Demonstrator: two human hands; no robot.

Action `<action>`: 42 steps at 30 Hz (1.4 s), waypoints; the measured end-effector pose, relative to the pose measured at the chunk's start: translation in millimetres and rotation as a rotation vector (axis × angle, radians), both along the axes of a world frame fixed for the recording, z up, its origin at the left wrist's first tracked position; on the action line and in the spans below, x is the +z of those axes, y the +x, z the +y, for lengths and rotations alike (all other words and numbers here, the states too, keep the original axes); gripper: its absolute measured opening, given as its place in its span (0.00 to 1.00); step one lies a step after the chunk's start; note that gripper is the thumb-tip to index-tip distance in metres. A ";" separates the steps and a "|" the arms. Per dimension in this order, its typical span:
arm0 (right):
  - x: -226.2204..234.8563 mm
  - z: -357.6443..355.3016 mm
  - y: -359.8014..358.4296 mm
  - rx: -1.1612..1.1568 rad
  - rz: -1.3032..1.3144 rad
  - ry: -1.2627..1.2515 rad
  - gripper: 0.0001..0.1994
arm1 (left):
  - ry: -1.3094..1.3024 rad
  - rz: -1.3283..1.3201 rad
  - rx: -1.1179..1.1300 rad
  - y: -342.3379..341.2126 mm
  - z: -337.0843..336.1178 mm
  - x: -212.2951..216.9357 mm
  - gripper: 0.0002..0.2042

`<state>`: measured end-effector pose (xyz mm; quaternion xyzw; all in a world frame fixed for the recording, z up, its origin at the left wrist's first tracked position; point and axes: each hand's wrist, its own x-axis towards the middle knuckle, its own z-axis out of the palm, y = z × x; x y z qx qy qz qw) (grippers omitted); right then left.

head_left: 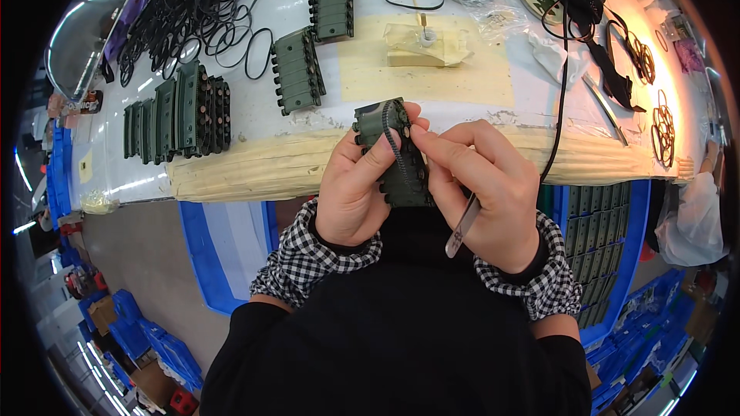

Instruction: Manually assembling small plastic toy tank components using tweezers to thread and secure wires.

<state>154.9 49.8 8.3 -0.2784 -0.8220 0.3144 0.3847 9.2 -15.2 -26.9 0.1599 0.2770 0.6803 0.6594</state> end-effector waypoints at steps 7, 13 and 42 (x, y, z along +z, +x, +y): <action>2.8 5.0 2.1 -0.027 0.175 -0.212 0.03 | 0.171 0.643 0.174 2.6 0.0 -4.0 0.10; 7.3 0.8 -2.6 0.062 0.103 -0.321 0.07 | 0.265 1.029 0.242 -0.8 2.1 -2.8 0.10; -3.2 -22.3 -21.4 -0.085 -0.113 0.282 0.08 | -0.067 -0.059 -0.082 -1.3 1.0 7.7 0.13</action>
